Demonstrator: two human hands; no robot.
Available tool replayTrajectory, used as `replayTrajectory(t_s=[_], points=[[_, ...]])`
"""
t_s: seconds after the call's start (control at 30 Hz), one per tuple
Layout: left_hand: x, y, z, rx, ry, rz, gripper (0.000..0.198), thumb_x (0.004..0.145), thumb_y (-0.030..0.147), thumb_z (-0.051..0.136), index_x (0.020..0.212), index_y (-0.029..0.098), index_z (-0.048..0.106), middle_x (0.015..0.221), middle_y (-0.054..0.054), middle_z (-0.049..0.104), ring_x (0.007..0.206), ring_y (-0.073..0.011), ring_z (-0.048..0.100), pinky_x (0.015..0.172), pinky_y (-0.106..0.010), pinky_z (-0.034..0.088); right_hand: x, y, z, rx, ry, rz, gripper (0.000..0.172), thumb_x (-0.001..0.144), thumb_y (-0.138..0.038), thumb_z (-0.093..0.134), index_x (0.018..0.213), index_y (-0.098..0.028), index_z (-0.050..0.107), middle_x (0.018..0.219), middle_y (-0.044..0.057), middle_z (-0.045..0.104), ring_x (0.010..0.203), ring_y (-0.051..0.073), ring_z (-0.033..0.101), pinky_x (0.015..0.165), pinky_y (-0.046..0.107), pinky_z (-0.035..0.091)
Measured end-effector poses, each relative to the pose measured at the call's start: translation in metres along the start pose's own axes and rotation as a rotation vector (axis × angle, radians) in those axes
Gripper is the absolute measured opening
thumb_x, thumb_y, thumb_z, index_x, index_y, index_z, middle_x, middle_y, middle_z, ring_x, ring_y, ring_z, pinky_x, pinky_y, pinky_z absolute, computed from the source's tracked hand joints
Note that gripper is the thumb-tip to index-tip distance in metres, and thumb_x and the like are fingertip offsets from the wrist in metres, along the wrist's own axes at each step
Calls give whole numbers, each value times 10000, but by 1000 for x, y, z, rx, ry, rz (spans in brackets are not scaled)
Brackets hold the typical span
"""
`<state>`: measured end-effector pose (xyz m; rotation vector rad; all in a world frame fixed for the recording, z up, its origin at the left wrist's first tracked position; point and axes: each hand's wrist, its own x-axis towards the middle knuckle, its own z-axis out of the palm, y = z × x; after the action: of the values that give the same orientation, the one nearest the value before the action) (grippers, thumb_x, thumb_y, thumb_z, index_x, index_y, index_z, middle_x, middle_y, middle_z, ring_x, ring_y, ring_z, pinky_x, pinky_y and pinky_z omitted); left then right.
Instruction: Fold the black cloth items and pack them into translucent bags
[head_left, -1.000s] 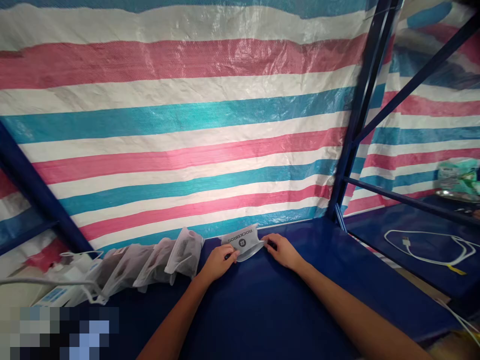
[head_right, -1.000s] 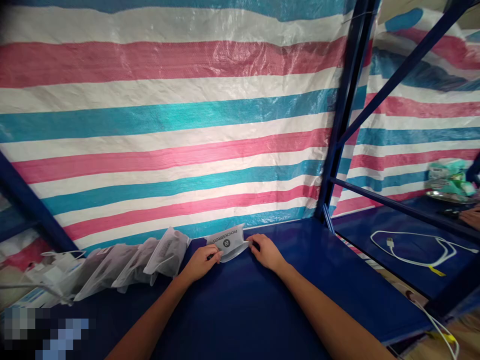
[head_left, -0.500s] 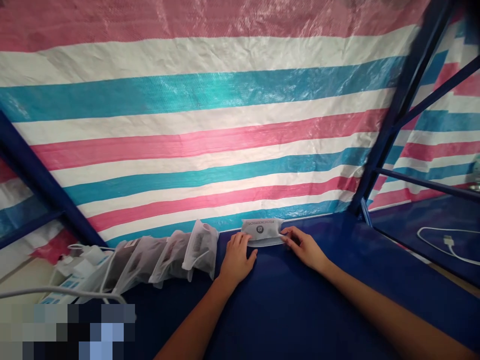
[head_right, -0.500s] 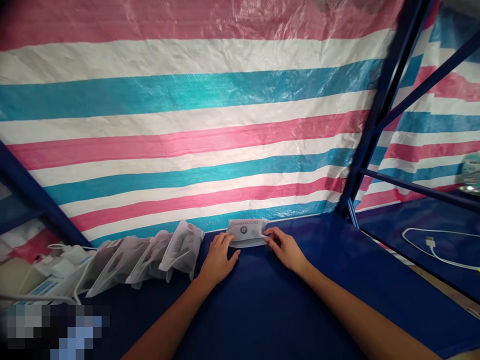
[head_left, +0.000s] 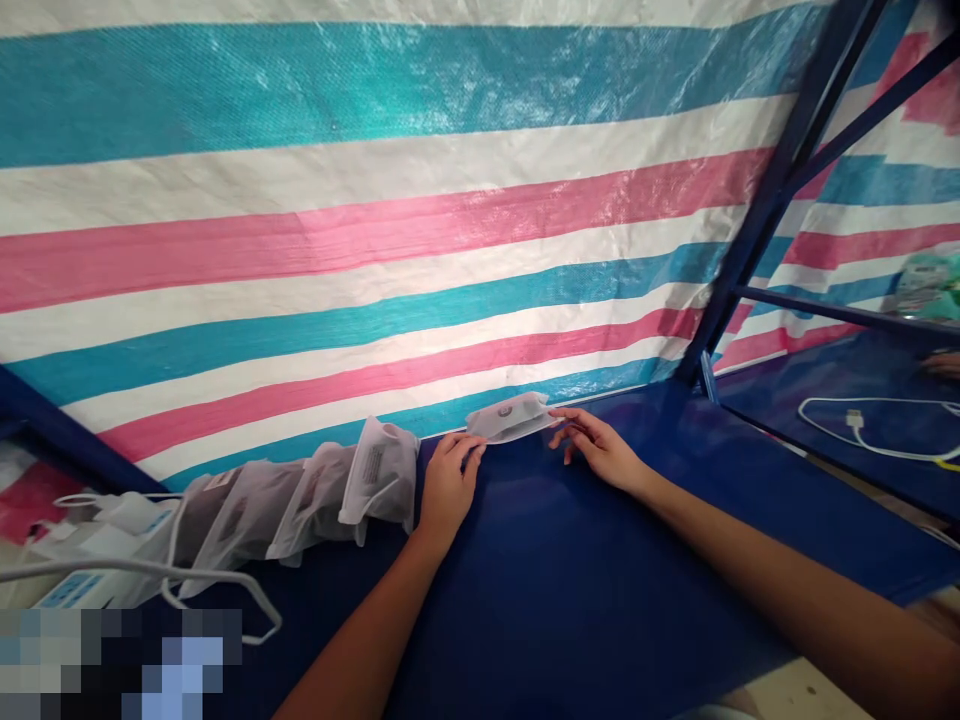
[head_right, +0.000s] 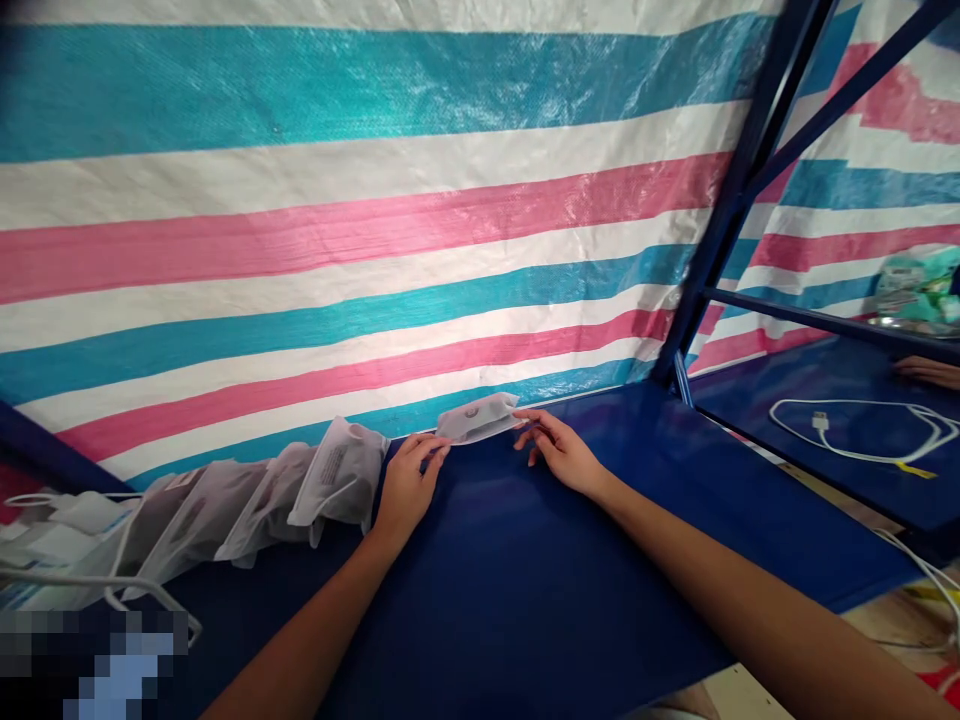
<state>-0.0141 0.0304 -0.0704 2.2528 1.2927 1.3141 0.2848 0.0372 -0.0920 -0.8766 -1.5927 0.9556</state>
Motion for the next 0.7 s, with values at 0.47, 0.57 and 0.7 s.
replayTrajectory(t_s=[0.47,0.57,0.7], points=[[-4,16,6,254,-24,177,180,1043,188,605,1106,277,748,1141,-36,759,1190,-255,683,1265,-554,357,-3,-5,-6,-439,9,-187,315,1042,-512,627,1168,-279,797,1067,88,741,836,238,697,664,345,578],[-7,22,7,230,-84,275,197,1060,208,579,1165,270,734,1163,-50,739,1201,-244,673,1276,-528,366,-8,-17,3,-440,-78,-205,272,1053,-464,621,1143,-272,792,1071,74,779,876,245,725,752,360,583],[-9,31,12,191,-197,370,251,1075,296,590,1296,267,704,1237,-92,720,1202,-273,670,1122,-486,524,-14,-31,17,-434,-219,-242,289,1083,-409,552,1186,-284,791,1086,70,810,971,266,760,890,396,585]])
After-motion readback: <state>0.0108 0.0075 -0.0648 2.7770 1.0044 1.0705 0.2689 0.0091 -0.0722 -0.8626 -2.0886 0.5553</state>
